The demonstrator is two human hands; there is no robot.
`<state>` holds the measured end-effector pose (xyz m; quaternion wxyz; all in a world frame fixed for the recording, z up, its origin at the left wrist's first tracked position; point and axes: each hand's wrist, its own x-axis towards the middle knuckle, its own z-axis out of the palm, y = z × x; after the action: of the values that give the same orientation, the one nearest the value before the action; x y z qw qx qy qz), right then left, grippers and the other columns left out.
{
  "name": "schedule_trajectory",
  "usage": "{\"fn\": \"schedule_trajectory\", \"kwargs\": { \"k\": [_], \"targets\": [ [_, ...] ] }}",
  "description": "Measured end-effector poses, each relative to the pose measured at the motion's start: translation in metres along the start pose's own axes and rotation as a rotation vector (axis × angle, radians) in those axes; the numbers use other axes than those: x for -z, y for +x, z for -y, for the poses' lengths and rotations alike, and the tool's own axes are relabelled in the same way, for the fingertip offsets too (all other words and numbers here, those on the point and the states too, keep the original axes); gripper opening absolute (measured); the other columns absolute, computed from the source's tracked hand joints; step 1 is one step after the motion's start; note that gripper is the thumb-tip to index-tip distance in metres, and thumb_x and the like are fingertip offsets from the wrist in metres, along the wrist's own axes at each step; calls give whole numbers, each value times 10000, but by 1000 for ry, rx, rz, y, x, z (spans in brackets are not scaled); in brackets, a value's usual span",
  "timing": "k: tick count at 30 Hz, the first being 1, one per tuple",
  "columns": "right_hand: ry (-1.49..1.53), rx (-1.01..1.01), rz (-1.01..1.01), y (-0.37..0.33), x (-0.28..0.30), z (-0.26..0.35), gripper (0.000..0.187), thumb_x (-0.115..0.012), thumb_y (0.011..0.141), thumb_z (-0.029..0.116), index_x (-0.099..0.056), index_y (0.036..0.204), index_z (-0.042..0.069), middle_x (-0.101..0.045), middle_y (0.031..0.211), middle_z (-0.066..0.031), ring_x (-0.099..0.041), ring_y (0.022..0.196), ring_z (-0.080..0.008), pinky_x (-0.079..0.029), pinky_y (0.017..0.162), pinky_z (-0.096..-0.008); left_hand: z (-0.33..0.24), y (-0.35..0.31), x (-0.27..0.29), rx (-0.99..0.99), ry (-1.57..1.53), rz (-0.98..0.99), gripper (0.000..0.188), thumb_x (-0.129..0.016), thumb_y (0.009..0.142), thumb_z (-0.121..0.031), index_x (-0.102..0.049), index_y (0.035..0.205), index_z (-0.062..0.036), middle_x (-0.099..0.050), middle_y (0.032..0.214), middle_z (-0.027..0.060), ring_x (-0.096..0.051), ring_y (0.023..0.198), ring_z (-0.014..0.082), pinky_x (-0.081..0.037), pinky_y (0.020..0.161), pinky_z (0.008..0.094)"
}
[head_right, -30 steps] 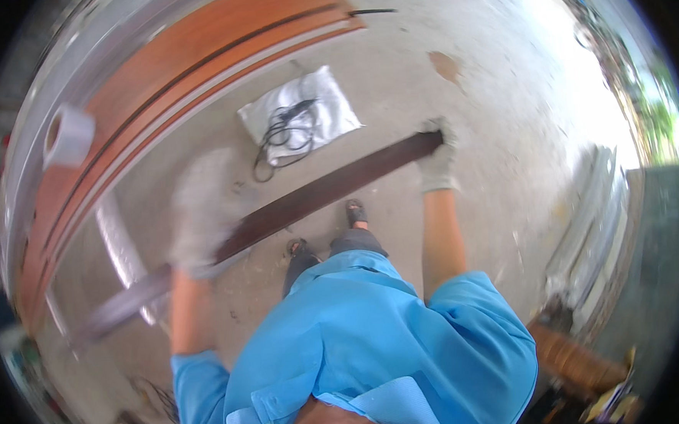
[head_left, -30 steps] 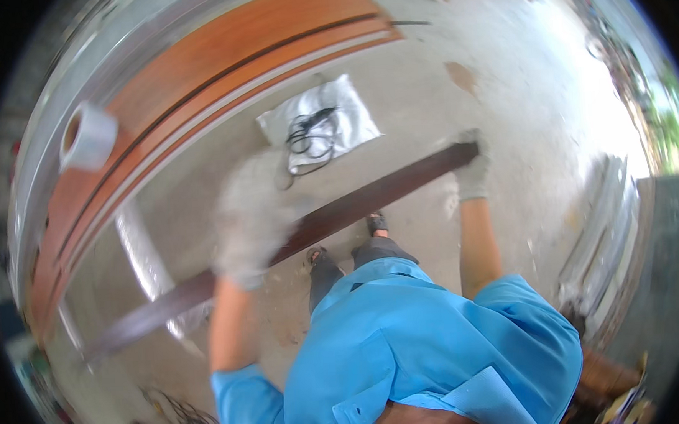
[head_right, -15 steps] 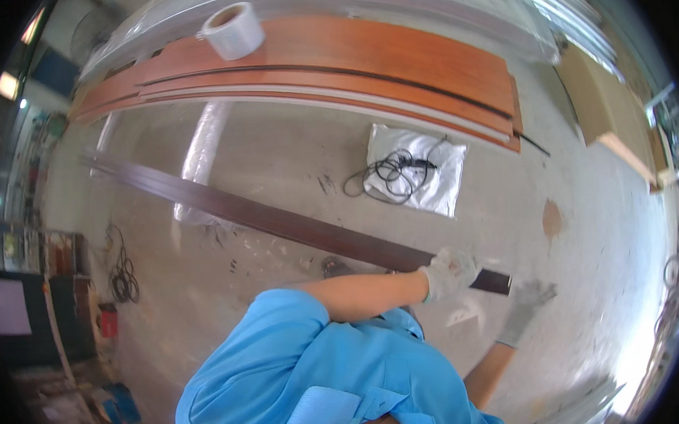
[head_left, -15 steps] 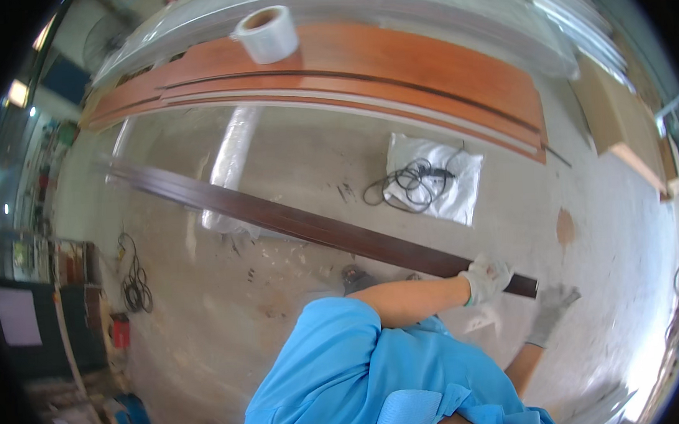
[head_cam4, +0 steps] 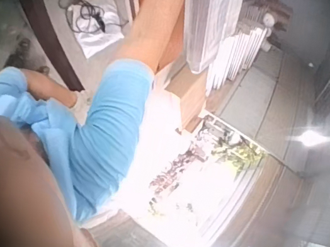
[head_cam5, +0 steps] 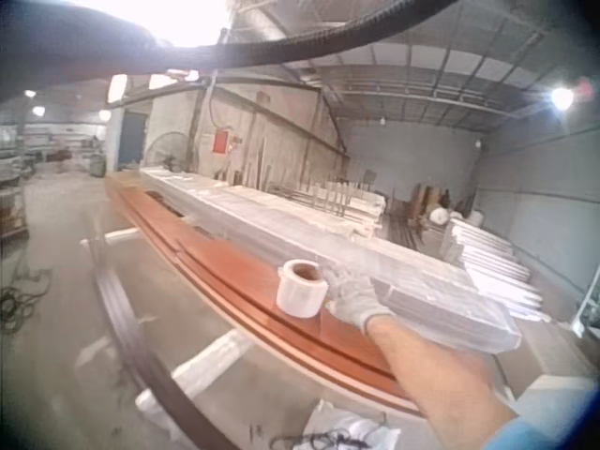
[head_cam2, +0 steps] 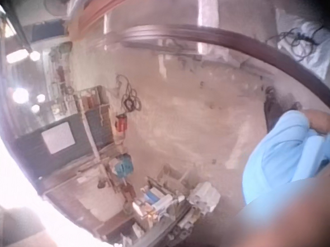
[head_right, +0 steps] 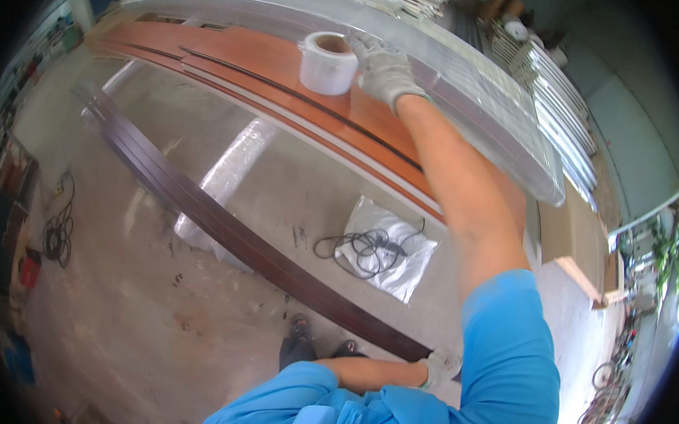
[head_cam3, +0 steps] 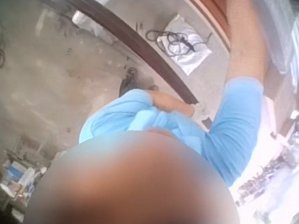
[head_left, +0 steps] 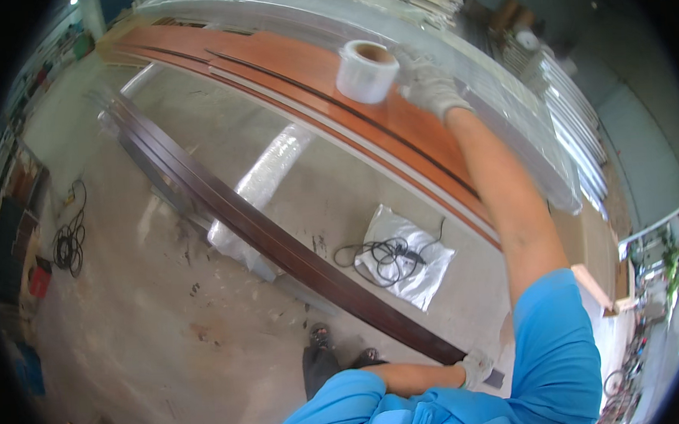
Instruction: The person wraps a long, curved wooden trim piece with clear plastic stretch film. They hold the wood with one hand and rotate a roll of film with the other, applying multiple overlapping layers along the length of the piece.
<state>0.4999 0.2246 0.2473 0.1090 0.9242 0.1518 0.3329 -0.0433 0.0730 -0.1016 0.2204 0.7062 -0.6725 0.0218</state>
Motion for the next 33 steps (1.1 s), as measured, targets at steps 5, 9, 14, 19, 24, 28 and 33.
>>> {"fn": "schedule_trajectory", "kwargs": {
  "k": [5, 9, 14, 19, 24, 28, 33],
  "targets": [
    [-42, 4, 247, 32, -29, 13, 370, -765, 855, 266, -694, 1203, 162, -671, 1293, -90, -637, 1156, -289, -448, 1024, -461, -7, 42, -45, 156, -421, 117, 291, -553, 934, -178, -712, 1139, -47, -761, 953, 154, -735, 842, 345, -522, 659, 529],
    [208, 82, 283, -22, 41, -33, 302, -767, 852, 244, -682, 1114, 122, -688, 1194, -96, -631, 1153, -327, -452, 1000, -475, 8, 5, -1, 94, -230, 168, 231, -606, 890, -170, -692, 1057, -35, -751, 883, 164, -728, 775, 344, -523, 618, 510],
    [426, 241, 171, -187, 208, -116, 322, -798, 814, 234, -679, 1081, 100, -685, 1139, -91, -631, 1131, -358, -481, 964, -477, 47, -50, 109, 79, -365, 316, 335, -635, 853, -197, -643, 1089, 40, -736, 908, 222, -735, 817, 372, -556, 654, 516],
    [330, 402, 195, -327, 367, -156, 270, -799, 742, 165, -688, 980, 102, -677, 1068, -70, -662, 1069, -297, -538, 948, -469, 53, -53, 164, 207, -306, 324, 308, -655, 890, -245, -676, 1107, -28, -756, 993, 198, -754, 884, 374, -602, 775, 482],
    [394, 260, 166, -450, 450, -161, 188, -758, 806, 89, -672, 969, 125, -666, 976, -35, -662, 907, -204, -571, 870, -413, 57, -71, 164, 30, -360, -22, 378, -723, 842, -278, -699, 1158, -73, -766, 1035, 139, -731, 887, 379, -570, 797, 493],
    [524, -287, 197, -526, 490, -141, 163, -732, 844, 61, -663, 972, 132, -662, 894, -5, -642, 798, -142, -574, 805, -340, 60, -78, 173, 72, -276, 240, 371, -725, 838, -267, -699, 1153, -74, -761, 1040, 136, -728, 884, 376, -568, 793, 488],
    [571, -799, 64, -529, 511, -124, 152, -700, 890, 25, -651, 976, 141, -658, 792, 33, -617, 660, -64, -578, 724, -249, 60, -74, 193, 57, -252, 286, 363, -727, 832, -254, -698, 1147, -76, -755, 1047, 133, -723, 880, 371, -565, 788, 482]
  ]
}}
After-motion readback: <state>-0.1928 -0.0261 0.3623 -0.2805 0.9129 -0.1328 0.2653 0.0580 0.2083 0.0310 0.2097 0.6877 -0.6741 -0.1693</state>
